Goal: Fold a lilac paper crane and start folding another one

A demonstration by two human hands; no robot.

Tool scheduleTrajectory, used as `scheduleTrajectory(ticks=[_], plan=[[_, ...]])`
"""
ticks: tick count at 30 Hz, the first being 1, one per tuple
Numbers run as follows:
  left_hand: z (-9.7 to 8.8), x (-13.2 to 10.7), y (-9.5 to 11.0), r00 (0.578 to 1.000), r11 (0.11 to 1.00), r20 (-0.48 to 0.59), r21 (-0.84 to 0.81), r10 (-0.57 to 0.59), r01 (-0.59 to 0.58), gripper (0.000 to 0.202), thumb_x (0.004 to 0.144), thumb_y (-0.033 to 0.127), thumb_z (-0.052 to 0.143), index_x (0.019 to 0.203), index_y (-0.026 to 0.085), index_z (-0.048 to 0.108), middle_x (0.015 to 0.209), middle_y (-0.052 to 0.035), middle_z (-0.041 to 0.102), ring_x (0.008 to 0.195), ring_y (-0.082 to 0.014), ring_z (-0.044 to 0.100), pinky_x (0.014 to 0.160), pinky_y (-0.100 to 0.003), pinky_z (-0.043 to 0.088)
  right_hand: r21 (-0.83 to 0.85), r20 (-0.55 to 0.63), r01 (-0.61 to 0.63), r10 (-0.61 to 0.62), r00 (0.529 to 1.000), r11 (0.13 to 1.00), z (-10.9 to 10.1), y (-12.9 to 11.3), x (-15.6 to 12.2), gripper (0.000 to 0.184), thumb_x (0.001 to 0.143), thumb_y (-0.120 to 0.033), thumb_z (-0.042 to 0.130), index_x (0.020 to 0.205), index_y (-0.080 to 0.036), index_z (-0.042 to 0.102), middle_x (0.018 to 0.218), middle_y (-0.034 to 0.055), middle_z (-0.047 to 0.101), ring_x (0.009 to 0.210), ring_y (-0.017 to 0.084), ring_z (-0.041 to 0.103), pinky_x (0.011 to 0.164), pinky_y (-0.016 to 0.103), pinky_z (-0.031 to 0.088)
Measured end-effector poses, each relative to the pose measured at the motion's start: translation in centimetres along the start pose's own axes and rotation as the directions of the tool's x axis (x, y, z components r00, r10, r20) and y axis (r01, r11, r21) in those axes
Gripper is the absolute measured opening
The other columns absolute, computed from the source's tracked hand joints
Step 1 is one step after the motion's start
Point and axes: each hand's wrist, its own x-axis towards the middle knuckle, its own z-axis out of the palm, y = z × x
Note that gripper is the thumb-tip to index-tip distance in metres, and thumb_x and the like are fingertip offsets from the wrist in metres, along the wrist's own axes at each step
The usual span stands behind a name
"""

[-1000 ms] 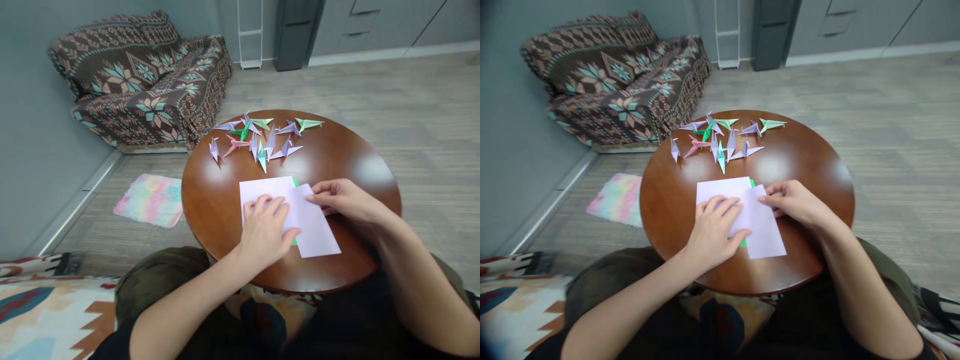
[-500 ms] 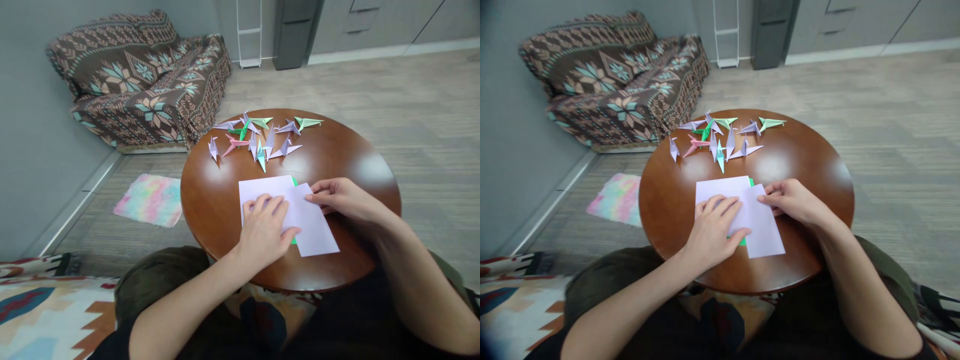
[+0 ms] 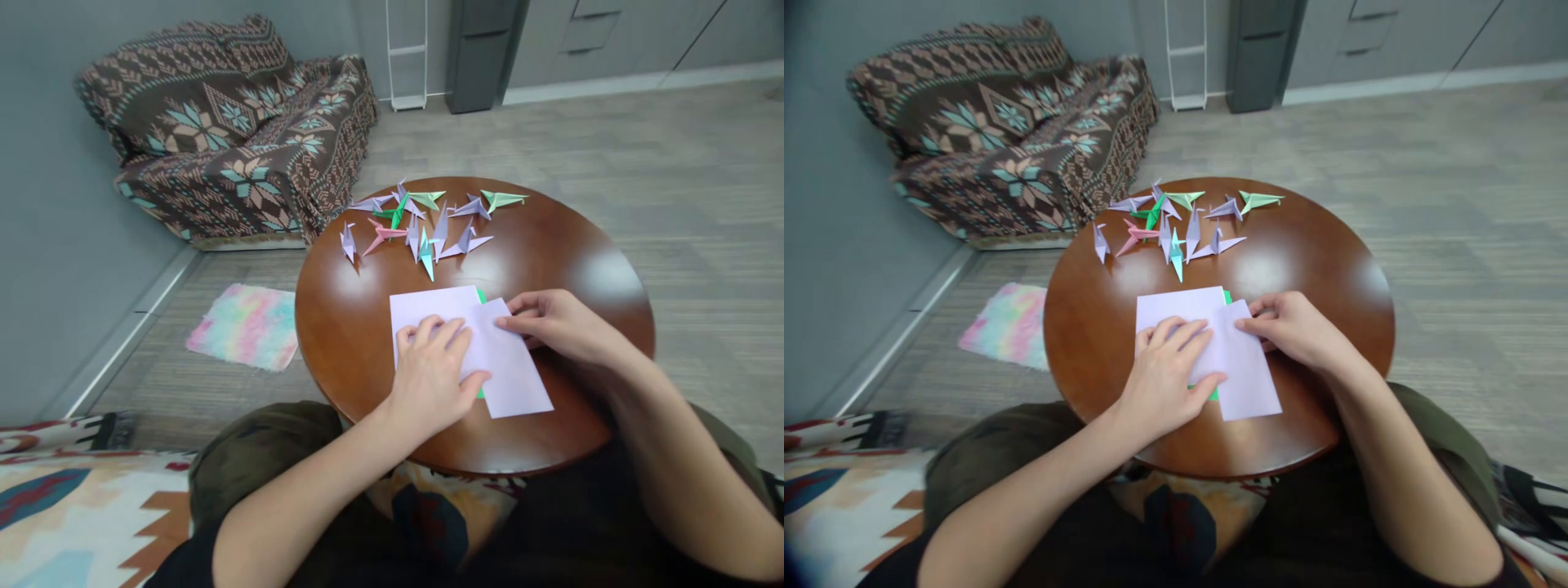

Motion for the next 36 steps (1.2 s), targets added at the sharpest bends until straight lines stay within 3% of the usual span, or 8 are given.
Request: scheduleTrajectory(ticks=[5,10,36], plan=[[0.0,0.0,0.0,1.0,1.0,0.005,-0.001,-0.004,0.004,0.051,0.095,0.051,0.067,0.135,0.019,0.062,0.15,-0.0099,0.063,0.133,-0.0336,0.051,0.1,-0.056,0.04,-0.226,-0.11,0.111,-0.138,0.984,0.968,0.9,0.3,-0.3,0.037,0.076,-0.047,0.081,0.096,-0.02,0.064,0.067,0.0028,0.072,0.058,0.02,0.064,0.05,0.028,0.044],[0.0,0.0,0.1,1.0,1.0,-0.004,0.008,-0.001,0.001,0.051,0.094,0.051,0.067,0.133,0.019,0.063,0.149,-0.0099,0.063,0.133,-0.034,0.051,0.101,-0.057,0.04,-0.329,-0.2,0.15,-0.224,0.954,0.932,2.0,0.3,-0.6,0.057,0.076,-0.044,0.079,0.124,-0.021,0.057,0.074,0.0038,0.074,0.069,0.028,0.072,0.056,0.033,0.049],[0.3,-0.1,0.0,1.0,1.0,-0.004,0.027,0.012,-0.012,0.059,0.094,0.054,0.066,0.141,0.018,0.06,0.152,-0.01,0.061,0.135,-0.0342,0.051,0.103,-0.056,0.039,-0.293,-0.195,0.156,-0.219,0.956,0.943,2.1,0.7,-0.6,0.066,0.073,-0.045,0.081,0.128,-0.024,0.051,0.072,-0.0004,0.07,0.066,0.027,0.069,0.057,0.034,0.047]])
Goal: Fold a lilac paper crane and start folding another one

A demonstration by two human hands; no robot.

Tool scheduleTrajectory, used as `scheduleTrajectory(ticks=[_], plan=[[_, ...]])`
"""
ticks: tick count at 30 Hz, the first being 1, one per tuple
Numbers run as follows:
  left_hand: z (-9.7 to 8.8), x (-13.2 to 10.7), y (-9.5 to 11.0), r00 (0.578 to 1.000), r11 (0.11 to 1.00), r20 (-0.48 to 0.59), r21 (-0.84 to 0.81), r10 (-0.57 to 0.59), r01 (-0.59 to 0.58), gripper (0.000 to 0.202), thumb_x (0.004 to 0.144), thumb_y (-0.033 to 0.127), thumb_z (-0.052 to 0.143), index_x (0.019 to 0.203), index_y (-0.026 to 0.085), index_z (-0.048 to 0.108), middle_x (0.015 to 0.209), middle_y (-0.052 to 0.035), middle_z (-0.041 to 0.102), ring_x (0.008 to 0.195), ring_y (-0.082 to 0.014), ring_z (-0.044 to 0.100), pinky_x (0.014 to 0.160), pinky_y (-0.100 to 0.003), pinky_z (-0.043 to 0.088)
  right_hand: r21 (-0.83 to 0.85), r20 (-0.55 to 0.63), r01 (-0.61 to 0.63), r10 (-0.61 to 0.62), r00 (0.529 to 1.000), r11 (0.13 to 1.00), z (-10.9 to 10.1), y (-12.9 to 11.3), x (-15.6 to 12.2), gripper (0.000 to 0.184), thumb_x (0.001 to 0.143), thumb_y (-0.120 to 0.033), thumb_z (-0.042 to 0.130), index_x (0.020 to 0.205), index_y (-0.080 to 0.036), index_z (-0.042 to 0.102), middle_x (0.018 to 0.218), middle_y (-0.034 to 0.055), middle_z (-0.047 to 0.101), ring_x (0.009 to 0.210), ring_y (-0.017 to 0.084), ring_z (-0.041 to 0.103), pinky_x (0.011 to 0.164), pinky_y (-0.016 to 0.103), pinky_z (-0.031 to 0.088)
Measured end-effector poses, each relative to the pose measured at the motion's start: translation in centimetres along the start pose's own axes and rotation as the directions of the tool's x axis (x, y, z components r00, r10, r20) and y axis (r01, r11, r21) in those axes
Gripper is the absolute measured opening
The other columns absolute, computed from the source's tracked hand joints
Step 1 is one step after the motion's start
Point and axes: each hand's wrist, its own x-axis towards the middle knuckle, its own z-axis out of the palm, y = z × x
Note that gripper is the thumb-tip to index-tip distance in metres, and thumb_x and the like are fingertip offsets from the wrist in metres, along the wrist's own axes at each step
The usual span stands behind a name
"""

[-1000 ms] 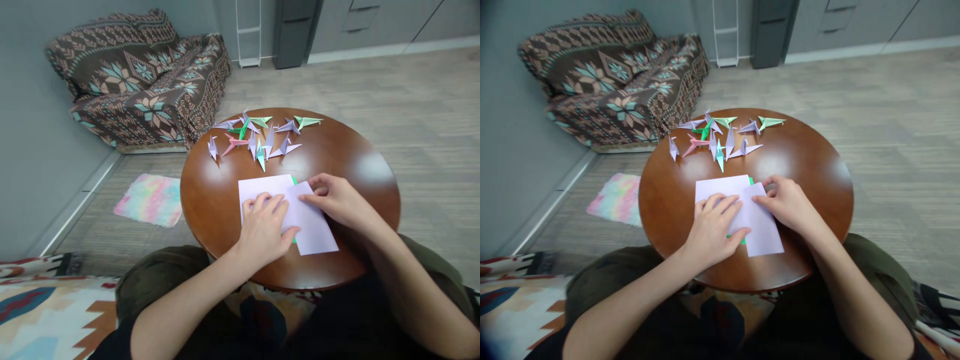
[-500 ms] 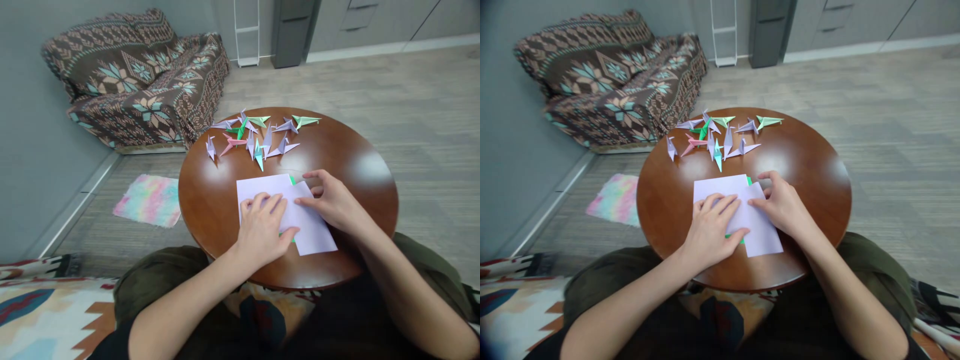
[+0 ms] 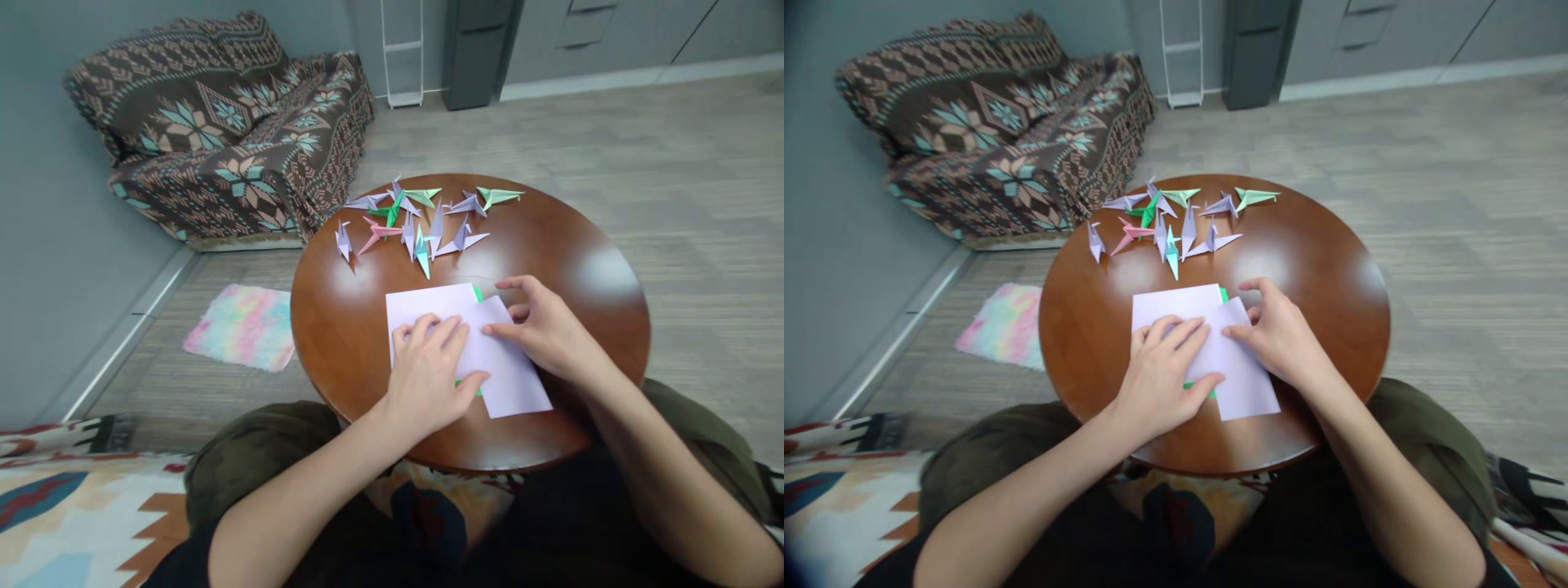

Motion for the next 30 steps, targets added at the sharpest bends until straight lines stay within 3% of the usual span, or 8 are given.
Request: scheduleTrajectory(ticks=[19,26,30], plan=[[-0.1,0.0,0.0,1.0,1.0,0.004,0.003,-0.007,0.007,0.058,0.094,0.054,0.067,0.14,0.018,0.06,0.153,-0.0076,0.061,0.135,-0.0331,0.05,0.103,-0.055,0.038,0.008,-0.029,0.021,-0.021,0.999,1.0,0.1,0.2,0.0,0.065,0.071,-0.045,0.082,0.125,-0.025,0.052,0.065,-0.0039,0.064,0.062,0.025,0.066,0.055,0.032,0.043],[-0.6,0.4,0.2,0.999,0.999,0.034,0.048,0.007,-0.008,0.057,0.095,0.055,0.066,0.138,0.018,0.062,0.151,-0.0071,0.063,0.133,-0.0332,0.051,0.099,-0.056,0.041,-0.118,-0.087,0.092,-0.103,0.991,0.989,0.5,-0.2,-0.1,0.06,0.075,-0.044,0.08,0.125,-0.023,0.054,0.075,-0.0004,0.069,0.072,0.028,0.069,0.066,0.036,0.046],[-1.0,0.7,0.2,0.998,0.997,0.058,0.071,0.015,-0.019,0.057,0.093,0.057,0.067,0.135,0.019,0.063,0.149,-0.0067,0.064,0.131,-0.0335,0.052,0.097,-0.056,0.042,-0.216,-0.073,0.11,-0.128,0.989,0.97,0.1,-0.4,-1.0,0.067,0.077,-0.047,0.078,0.134,-0.021,0.053,0.084,0.0028,0.071,0.075,0.029,0.07,0.068,0.037,0.046]])
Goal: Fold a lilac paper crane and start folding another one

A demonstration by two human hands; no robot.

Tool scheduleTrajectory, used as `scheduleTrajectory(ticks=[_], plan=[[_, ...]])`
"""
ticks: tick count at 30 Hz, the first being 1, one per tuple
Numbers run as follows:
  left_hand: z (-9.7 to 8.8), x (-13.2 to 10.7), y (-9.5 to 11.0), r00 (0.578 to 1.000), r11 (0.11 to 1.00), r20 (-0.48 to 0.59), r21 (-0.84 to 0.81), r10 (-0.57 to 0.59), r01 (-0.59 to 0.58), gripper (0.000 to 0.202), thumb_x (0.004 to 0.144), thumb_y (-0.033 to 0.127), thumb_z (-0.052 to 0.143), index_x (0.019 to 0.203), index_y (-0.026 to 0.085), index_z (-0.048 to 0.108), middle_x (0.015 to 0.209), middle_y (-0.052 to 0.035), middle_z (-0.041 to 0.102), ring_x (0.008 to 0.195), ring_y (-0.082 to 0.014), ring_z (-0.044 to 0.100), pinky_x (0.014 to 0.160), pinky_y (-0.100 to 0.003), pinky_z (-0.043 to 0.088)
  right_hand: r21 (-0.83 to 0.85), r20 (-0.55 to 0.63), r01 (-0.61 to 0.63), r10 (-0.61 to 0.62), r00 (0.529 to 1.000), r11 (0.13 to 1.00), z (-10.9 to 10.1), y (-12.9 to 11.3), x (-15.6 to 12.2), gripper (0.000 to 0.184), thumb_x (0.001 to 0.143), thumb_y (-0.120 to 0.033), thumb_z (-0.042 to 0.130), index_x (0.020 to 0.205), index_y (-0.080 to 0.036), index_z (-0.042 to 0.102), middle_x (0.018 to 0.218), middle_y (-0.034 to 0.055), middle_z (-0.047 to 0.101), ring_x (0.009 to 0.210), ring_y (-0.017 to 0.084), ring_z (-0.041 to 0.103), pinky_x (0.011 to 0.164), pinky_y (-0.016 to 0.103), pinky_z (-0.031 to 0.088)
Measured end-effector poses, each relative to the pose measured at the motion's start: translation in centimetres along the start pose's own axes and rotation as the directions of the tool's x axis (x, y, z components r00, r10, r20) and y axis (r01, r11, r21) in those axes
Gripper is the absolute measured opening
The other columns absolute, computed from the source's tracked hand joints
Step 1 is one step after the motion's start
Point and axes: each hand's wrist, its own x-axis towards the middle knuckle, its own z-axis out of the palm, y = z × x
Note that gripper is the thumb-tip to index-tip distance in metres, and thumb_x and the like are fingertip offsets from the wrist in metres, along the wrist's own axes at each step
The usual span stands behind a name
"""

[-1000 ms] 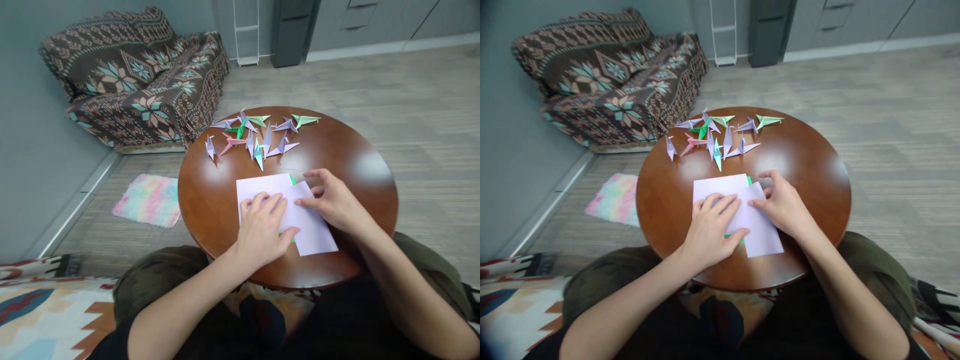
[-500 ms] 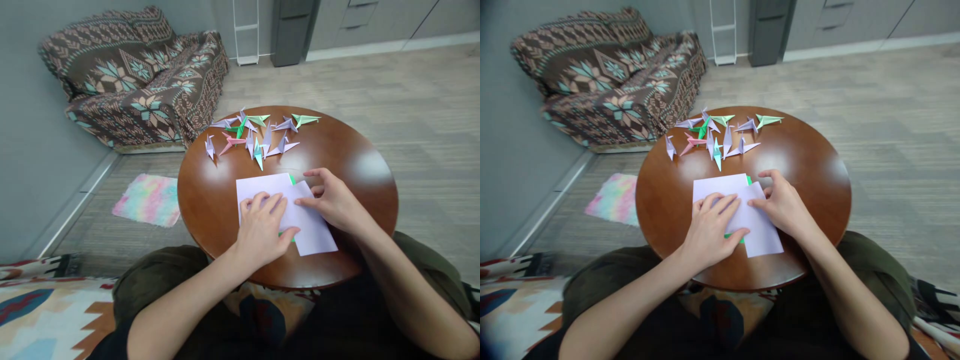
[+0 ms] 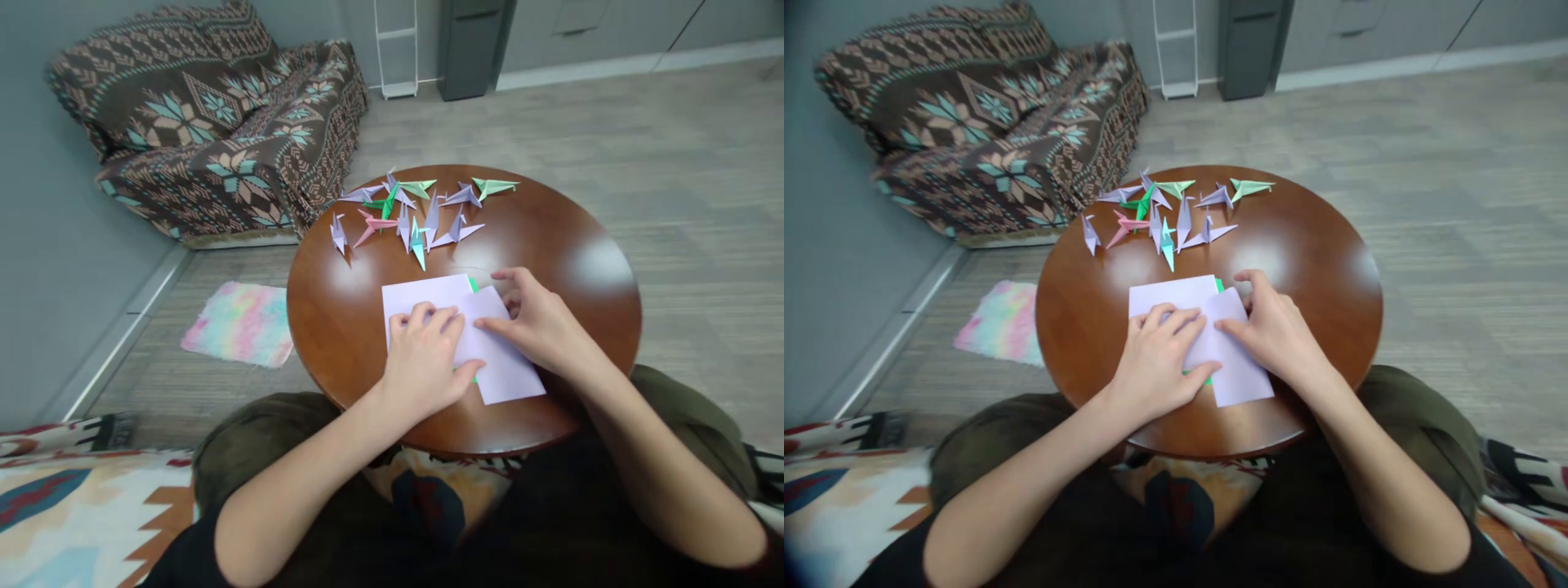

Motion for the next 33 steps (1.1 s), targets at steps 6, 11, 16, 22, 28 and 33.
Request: scheduleTrajectory(ticks=[6,11,16,22,28,33], plan=[[-0.1,0.1,0.0,1.0,1.0,0.019,0.02,0.011,-0.012,0.062,0.091,0.062,0.067,0.136,0.019,0.062,0.15,-0.01,0.063,0.133,-0.0349,0.05,0.098,-0.055,0.042,0.096,0.203,-0.077,0.056,0.978,0.992,-1.7,0.6,-2.2,0.078,0.079,-0.049,0.078,0.144,-0.022,0.045,0.066,-0.0026,0.068,0.061,0.026,0.067,0.055,0.031,0.043],[0.0,0.1,0.0,1.0,0.999,0.019,0.034,0.01,-0.01,0.063,0.092,0.063,0.066,0.136,0.018,0.062,0.149,-0.0105,0.064,0.133,-0.035,0.05,0.098,-0.055,0.042,0.222,0.285,-0.186,0.119,0.951,0.957,-2.2,0.9,-3.5,0.084,0.072,-0.041,0.084,0.143,-0.024,0.044,0.063,-0.004,0.069,0.056,0.022,0.064,0.046,0.027,0.04],[0.1,0.2,-0.1,1.0,0.999,0.008,0.036,0.007,-0.007,0.063,0.09,0.064,0.068,0.135,0.02,0.063,0.148,-0.0087,0.064,0.133,-0.0344,0.05,0.098,-0.054,0.042,0.278,0.288,-0.219,0.136,0.948,0.935,-2.2,0.8,-3.7,0.079,0.07,-0.036,0.084,0.139,-0.023,0.048,0.06,-0.0044,0.067,0.053,0.02,0.061,0.044,0.025,0.036],[0.2,0.2,-0.2,1.0,0.999,-0.008,0.037,0.011,-0.011,0.061,0.09,0.063,0.068,0.134,0.02,0.064,0.147,-0.0085,0.065,0.131,-0.0344,0.05,0.097,-0.053,0.042,0.296,0.279,-0.21,0.126,0.952,0.932,-2.3,0.7,-3.6,0.076,0.069,-0.034,0.084,0.136,-0.021,0.05,0.061,-0.0032,0.068,0.055,0.021,0.063,0.045,0.026,0.038],[0.2,0.2,-0.1,1.0,0.999,-0.001,0.036,0.002,-0.002,0.062,0.09,0.064,0.068,0.134,0.02,0.064,0.146,-0.0108,0.065,0.131,-0.035,0.05,0.098,-0.053,0.042,0.309,0.291,-0.203,0.111,0.95,0.929,-2.3,0.8,-3.6,0.074,0.071,-0.034,0.083,0.136,-0.02,0.051,0.06,-0.0026,0.068,0.053,0.021,0.061,0.043,0.026,0.037],[0.2,0.2,-0.1,1.0,1.0,0.004,0.031,0.005,-0.005,0.062,0.09,0.063,0.068,0.133,0.02,0.064,0.146,-0.011,0.065,0.131,-0.0351,0.049,0.097,-0.052,0.042,0.317,0.307,-0.219,0.119,0.944,0.923,-2.3,1.0,-3.5,0.071,0.072,-0.034,0.082,0.135,-0.023,0.051,0.062,-0.0028,0.069,0.053,0.02,0.06,0.044,0.025,0.038]])
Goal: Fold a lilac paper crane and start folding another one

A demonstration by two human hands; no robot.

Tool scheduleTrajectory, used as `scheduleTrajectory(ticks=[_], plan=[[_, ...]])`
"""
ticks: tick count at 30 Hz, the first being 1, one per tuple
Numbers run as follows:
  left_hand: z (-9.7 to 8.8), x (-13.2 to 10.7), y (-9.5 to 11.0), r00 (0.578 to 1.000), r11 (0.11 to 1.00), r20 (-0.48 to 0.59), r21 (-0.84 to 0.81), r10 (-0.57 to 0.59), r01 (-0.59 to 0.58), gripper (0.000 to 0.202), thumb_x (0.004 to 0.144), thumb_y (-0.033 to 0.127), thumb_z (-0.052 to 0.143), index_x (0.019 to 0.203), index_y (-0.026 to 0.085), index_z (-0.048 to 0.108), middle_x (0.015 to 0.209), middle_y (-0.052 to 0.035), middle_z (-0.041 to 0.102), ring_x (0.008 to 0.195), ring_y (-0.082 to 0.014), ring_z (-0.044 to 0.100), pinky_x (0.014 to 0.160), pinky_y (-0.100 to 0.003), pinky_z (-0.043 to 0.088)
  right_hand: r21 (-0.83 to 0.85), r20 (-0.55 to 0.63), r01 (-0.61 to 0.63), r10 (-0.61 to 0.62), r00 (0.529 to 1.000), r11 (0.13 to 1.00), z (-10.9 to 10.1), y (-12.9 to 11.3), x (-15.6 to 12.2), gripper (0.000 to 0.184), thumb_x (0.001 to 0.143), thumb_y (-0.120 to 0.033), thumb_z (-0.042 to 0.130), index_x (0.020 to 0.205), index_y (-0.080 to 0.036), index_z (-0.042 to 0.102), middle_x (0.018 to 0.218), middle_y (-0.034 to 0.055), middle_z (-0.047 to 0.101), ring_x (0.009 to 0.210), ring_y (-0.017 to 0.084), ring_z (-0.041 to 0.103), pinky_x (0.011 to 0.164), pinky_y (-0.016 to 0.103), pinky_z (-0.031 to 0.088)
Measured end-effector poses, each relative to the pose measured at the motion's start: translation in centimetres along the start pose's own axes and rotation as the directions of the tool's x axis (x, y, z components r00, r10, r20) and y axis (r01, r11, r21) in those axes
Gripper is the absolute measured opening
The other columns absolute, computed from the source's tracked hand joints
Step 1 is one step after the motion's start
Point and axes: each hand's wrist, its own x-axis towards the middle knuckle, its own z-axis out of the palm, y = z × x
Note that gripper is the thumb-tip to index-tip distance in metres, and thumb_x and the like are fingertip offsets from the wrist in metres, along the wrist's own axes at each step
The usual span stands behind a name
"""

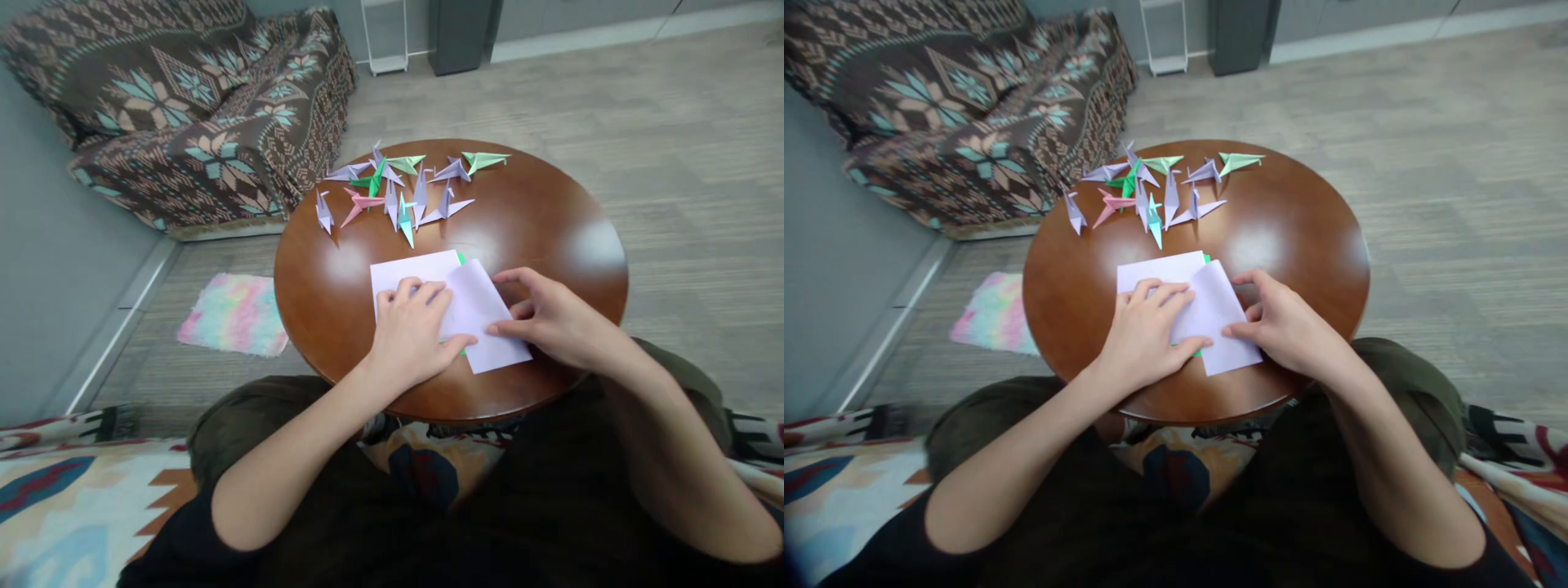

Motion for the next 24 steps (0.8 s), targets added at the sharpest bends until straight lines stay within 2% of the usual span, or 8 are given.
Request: scheduleTrajectory(ticks=[16,24], plan=[[-0.08,0.1,0.03,1.0,1.0,-0.001,-0.008,0.001,-0.001,0.062,0.089,0.063,0.069,0.133,0.02,0.064,0.145,-0.0107,0.065,0.131,-0.0352,0.05,0.097,-0.053,0.042,-0.019,-0.024,-0.005,0.005,1.0,1.0,0.07,-0.13,-0.04,0.072,0.069,-0.032,0.084,0.133,-0.023,0.052,0.063,-0.0021,0.07,0.055,0.022,0.064,0.044,0.027,0.041],[-0.03,0.08,0.0,1.0,1.0,0.002,-0.009,-0.002,0.002,0.062,0.089,0.063,0.068,0.134,0.02,0.064,0.146,-0.0104,0.065,0.131,-0.0355,0.05,0.097,-0.053,0.042,-0.02,-0.031,0.001,-0.001,1.0,1.0,0.08,-0.2,0.04,0.074,0.067,-0.031,0.085,0.133,-0.022,0.052,0.062,-0.0026,0.068,0.055,0.023,0.064,0.043,0.027,0.039]])
